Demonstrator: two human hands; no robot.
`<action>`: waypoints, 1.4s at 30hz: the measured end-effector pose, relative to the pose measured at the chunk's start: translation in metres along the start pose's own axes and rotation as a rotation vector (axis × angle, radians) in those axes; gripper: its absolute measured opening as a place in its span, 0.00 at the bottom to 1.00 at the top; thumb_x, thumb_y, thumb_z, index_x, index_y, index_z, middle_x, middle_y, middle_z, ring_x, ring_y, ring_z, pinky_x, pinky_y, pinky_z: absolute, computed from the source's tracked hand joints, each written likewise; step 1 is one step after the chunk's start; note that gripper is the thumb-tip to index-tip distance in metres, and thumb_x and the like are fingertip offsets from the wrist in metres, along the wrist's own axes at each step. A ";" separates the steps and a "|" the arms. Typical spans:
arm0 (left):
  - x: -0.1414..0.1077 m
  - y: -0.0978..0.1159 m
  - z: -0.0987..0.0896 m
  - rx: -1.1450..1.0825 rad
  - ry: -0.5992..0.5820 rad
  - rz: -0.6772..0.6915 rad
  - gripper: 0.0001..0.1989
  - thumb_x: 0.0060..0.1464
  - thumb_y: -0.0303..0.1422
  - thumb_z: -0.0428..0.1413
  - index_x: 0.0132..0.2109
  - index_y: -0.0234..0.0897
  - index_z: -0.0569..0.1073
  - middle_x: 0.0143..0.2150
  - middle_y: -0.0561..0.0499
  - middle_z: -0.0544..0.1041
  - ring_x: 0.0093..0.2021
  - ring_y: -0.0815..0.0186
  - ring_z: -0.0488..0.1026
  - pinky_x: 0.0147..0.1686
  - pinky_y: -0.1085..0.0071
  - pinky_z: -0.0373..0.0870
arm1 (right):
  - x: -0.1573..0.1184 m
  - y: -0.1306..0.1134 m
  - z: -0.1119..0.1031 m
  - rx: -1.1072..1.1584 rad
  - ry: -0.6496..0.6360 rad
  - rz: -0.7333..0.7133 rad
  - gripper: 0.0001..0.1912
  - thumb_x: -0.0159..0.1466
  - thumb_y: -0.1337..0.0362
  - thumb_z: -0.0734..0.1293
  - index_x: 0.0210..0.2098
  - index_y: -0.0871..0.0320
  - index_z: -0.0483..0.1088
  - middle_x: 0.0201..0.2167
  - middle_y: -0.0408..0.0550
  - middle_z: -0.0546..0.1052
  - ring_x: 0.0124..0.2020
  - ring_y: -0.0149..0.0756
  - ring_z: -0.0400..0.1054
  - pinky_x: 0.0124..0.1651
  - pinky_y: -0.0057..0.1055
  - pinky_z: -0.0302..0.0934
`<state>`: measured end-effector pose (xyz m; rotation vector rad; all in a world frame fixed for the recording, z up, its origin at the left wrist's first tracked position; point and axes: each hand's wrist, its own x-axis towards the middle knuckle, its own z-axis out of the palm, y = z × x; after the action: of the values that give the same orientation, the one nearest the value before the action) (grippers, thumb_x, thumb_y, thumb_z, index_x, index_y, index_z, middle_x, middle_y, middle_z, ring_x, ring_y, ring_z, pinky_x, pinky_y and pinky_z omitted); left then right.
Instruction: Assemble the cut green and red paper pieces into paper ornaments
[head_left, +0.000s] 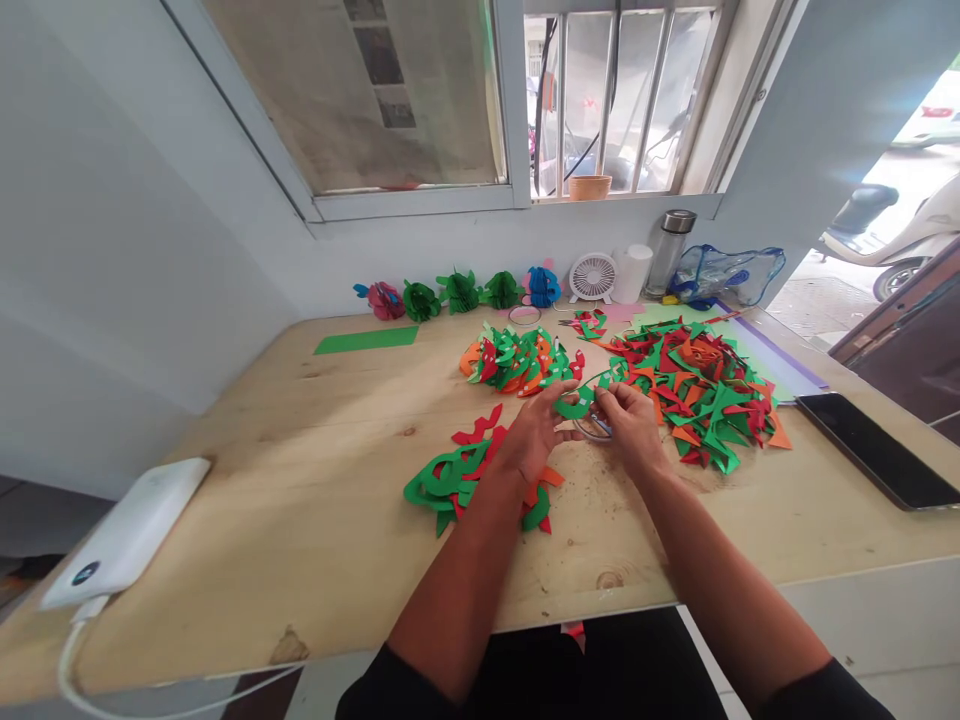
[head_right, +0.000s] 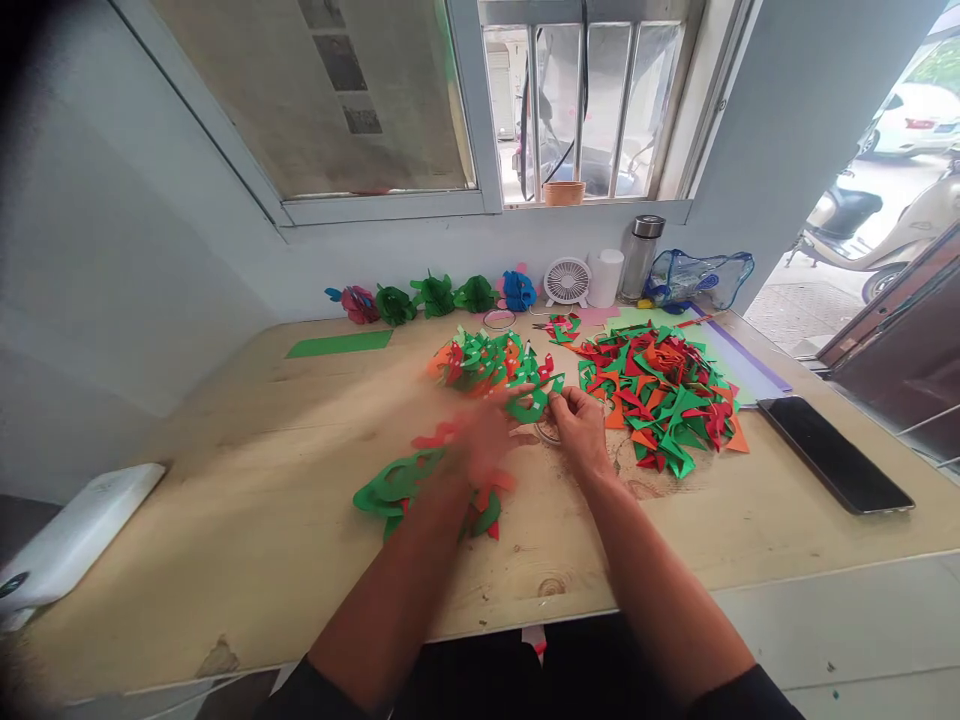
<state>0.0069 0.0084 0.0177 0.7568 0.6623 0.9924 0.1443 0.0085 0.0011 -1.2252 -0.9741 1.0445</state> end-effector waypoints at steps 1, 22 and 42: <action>0.000 0.000 0.000 -0.022 0.033 -0.003 0.24 0.45 0.47 0.57 0.45 0.35 0.74 0.36 0.45 0.76 0.32 0.66 0.72 0.30 0.71 0.67 | 0.000 0.000 0.000 -0.019 -0.005 -0.018 0.12 0.51 0.55 0.66 0.21 0.58 0.65 0.16 0.38 0.65 0.19 0.27 0.56 0.23 0.26 0.49; 0.007 -0.013 0.001 0.455 0.373 0.276 0.07 0.39 0.32 0.61 0.28 0.33 0.77 0.23 0.52 0.74 0.23 0.72 0.68 0.25 0.74 0.63 | 0.000 -0.001 -0.001 0.000 0.020 -0.099 0.16 0.54 0.50 0.65 0.23 0.58 0.67 0.18 0.39 0.64 0.21 0.28 0.55 0.23 0.26 0.50; 0.010 -0.017 -0.007 0.613 0.200 0.322 0.13 0.45 0.40 0.59 0.31 0.33 0.76 0.26 0.51 0.72 0.28 0.69 0.67 0.29 0.73 0.64 | -0.003 -0.001 0.000 -0.080 0.028 -0.101 0.16 0.50 0.50 0.68 0.23 0.58 0.68 0.17 0.39 0.67 0.20 0.28 0.56 0.24 0.27 0.51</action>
<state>0.0135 0.0136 -0.0018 1.3432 1.0645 1.1797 0.1440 0.0054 0.0019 -1.2395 -1.0538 0.9150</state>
